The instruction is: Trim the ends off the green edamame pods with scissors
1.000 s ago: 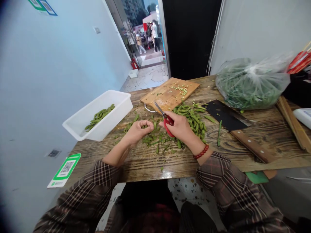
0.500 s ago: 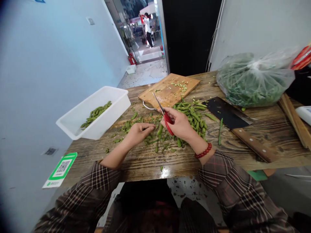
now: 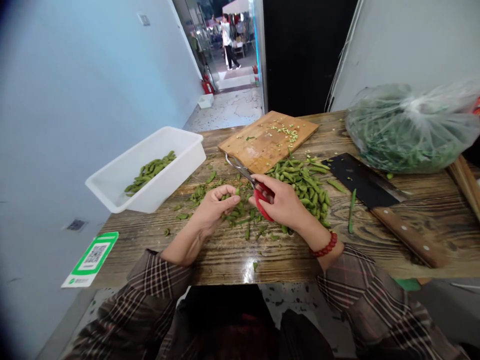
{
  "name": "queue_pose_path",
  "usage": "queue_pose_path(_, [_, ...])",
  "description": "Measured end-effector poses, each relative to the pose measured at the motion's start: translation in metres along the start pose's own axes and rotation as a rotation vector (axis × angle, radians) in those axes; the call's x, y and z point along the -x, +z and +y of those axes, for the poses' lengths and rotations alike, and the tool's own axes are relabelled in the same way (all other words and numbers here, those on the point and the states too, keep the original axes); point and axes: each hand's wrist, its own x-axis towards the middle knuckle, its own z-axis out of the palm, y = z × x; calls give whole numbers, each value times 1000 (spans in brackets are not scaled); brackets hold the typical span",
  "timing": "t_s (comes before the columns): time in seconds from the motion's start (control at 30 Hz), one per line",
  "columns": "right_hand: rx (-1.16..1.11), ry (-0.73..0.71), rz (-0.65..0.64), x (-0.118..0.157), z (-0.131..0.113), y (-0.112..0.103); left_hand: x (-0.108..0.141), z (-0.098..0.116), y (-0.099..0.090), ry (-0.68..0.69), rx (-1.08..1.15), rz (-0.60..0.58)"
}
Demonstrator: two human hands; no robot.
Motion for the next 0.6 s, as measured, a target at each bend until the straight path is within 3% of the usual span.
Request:
queue_pose_path(0.23, [225, -126, -105, 5, 2, 0, 0, 6, -5, 234, -213, 103])
queue_pose_path(0.4, [225, -107, -187, 6, 4, 0, 1, 5, -5, 278, -354, 73])
queue_pose_path(0.6, [229, -100, -176, 6, 6, 0, 1, 5, -5, 301, -385, 91])
